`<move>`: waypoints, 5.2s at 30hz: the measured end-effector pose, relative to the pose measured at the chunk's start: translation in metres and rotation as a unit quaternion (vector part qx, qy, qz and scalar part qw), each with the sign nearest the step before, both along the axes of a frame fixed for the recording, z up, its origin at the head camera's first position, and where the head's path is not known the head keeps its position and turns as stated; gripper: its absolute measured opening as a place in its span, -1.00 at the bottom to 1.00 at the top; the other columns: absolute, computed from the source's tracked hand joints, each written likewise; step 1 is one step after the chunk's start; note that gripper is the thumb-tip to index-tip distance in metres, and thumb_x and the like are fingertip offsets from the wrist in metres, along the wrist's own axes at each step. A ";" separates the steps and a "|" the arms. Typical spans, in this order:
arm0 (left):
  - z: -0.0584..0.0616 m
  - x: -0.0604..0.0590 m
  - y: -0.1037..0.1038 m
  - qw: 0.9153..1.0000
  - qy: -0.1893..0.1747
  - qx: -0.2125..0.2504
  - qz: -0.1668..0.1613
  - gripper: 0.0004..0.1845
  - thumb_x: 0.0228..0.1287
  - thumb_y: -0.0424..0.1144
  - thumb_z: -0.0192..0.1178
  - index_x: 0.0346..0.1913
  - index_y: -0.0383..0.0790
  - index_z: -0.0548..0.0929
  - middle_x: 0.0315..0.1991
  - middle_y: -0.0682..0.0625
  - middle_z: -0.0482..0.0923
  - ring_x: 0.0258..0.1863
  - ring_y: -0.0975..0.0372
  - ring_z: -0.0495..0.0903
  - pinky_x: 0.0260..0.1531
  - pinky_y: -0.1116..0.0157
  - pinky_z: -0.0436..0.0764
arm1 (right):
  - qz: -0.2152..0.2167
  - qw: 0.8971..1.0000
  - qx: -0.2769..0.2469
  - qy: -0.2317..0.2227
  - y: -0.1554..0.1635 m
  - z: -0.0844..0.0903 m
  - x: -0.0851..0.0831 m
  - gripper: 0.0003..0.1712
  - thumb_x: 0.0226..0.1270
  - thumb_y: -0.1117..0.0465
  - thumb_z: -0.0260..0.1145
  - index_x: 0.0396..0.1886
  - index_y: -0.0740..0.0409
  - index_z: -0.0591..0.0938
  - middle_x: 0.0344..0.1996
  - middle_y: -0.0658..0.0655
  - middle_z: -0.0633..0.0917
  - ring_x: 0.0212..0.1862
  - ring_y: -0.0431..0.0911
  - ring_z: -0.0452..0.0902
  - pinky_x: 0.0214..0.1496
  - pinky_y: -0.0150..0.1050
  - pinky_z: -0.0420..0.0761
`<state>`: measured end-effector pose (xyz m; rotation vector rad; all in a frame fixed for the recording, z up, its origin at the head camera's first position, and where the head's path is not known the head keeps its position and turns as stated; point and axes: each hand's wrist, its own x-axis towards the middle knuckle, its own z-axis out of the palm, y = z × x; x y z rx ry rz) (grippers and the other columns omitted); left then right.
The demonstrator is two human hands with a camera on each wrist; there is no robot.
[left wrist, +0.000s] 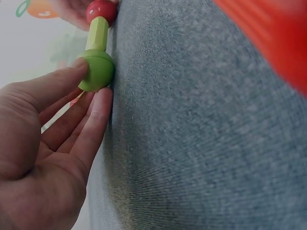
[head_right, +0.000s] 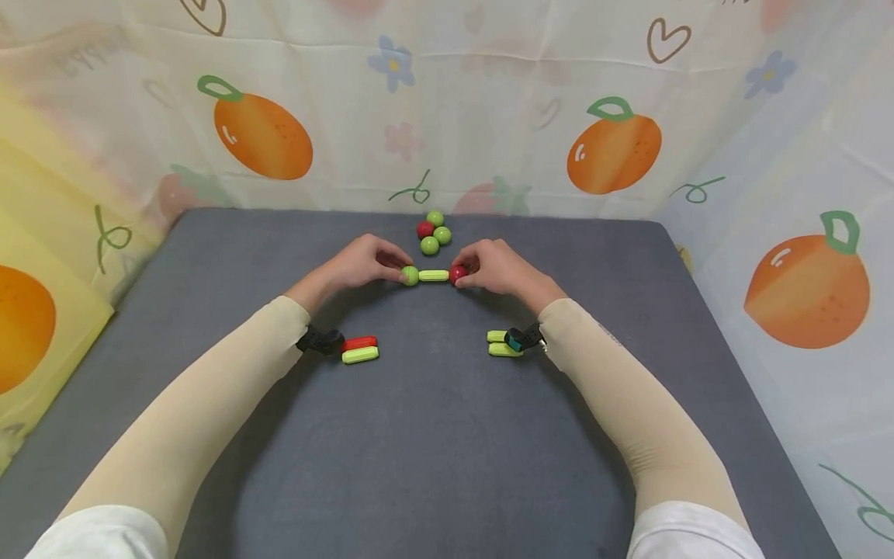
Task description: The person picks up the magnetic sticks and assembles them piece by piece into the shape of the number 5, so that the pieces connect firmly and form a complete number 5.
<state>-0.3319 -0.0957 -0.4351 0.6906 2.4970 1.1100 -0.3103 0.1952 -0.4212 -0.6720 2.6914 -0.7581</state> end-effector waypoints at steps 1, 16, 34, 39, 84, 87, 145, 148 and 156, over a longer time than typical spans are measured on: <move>-0.001 0.000 -0.001 1.000 -0.004 0.005 0.001 -0.66 0.25 -0.17 0.48 0.07 -0.12 0.78 -0.02 0.01 0.72 -0.04 0.19 0.66 -0.02 0.18 0.62 | 0.002 1.000 -0.003 -0.001 0.001 0.000 0.000 -0.48 0.31 0.03 0.50 0.25 -0.02 0.66 -0.02 0.02 0.74 -0.08 -0.12 0.66 -0.13 -0.12 0.66; -0.004 0.000 0.001 1.000 -0.007 0.025 0.001 -0.69 0.24 -0.16 0.48 0.03 -0.13 0.80 -0.05 0.02 0.73 -0.05 0.20 0.65 -0.05 0.18 0.62 | 0.038 0.999 -0.012 -0.016 0.053 0.028 0.047 -0.63 0.38 0.13 0.44 0.17 -0.02 0.72 0.08 0.05 0.71 0.00 -0.10 0.66 0.01 -0.05 0.65; -0.004 0.001 0.004 1.000 -0.009 0.019 -0.001 -0.71 0.25 -0.17 0.48 0.01 -0.12 0.80 -0.08 0.04 0.73 -0.09 0.22 0.65 -0.09 0.19 0.62 | 0.092 0.994 -0.004 -0.055 0.073 0.008 0.091 -0.50 0.40 0.19 0.42 0.30 -0.17 0.65 -0.04 -0.01 0.65 -0.20 -0.12 0.61 -0.24 -0.16 0.62; -0.005 0.001 0.004 1.000 -0.008 0.020 -0.005 -0.71 0.25 -0.15 0.48 0.01 -0.11 0.80 -0.09 0.05 0.73 -0.09 0.23 0.65 -0.09 0.20 0.62 | 0.076 0.996 0.000 -0.049 0.073 0.006 0.091 -0.58 0.38 0.17 0.44 0.22 -0.09 0.71 -0.10 -0.03 0.67 -0.21 -0.12 0.60 -0.22 -0.15 0.60; -0.001 0.001 0.005 1.000 -0.018 0.014 -0.011 -0.74 0.24 -0.19 0.48 -0.02 -0.12 0.81 -0.09 0.02 0.74 -0.07 0.20 0.65 -0.02 0.17 0.60 | 0.037 0.985 -0.162 0.041 -0.002 -0.003 0.075 -0.44 0.30 0.15 0.51 0.28 0.12 0.64 -0.27 -0.03 0.67 -0.24 -0.18 0.64 -0.14 -0.19 0.67; 0.000 0.001 0.005 1.000 -0.020 0.016 -0.013 -0.75 0.24 -0.19 0.48 -0.04 -0.12 0.81 -0.11 0.03 0.74 -0.08 0.20 0.66 -0.02 0.17 0.60 | 0.032 0.984 -0.169 0.041 -0.011 -0.006 0.072 -0.44 0.31 0.14 0.51 0.28 0.14 0.64 -0.27 -0.03 0.67 -0.23 -0.18 0.64 -0.14 -0.19 0.66; 0.006 -0.004 0.007 0.999 -0.013 0.016 -0.024 -0.83 0.26 -0.19 0.47 -0.11 -0.09 0.82 -0.17 0.06 0.75 -0.14 0.21 0.67 -0.09 0.18 0.62 | 0.002 0.990 -0.112 0.084 -0.061 -0.018 0.055 -0.54 0.32 0.08 0.49 0.17 0.11 0.71 -0.29 -0.07 0.75 -0.29 -0.27 0.66 -0.21 -0.28 0.65; 0.006 -0.004 0.007 1.000 -0.009 0.015 -0.025 -0.84 0.26 -0.19 0.47 -0.12 -0.08 0.81 -0.18 0.07 0.75 -0.15 0.22 0.67 -0.09 0.18 0.62 | 0.003 0.990 -0.112 0.088 -0.061 -0.017 0.055 -0.55 0.30 0.09 0.51 0.14 0.11 0.72 -0.30 -0.06 0.74 -0.31 -0.26 0.66 -0.22 -0.27 0.64; 0.005 -0.003 0.007 0.999 -0.004 -0.001 -0.035 -0.83 0.26 -0.21 0.47 -0.11 -0.10 0.80 -0.18 0.06 0.74 -0.15 0.21 0.68 -0.09 0.18 0.63 | 0.001 0.992 -0.104 0.075 -0.057 -0.012 0.057 -0.55 0.34 0.03 0.48 0.16 0.08 0.71 -0.21 -0.06 0.74 -0.24 -0.24 0.65 -0.24 -0.26 0.64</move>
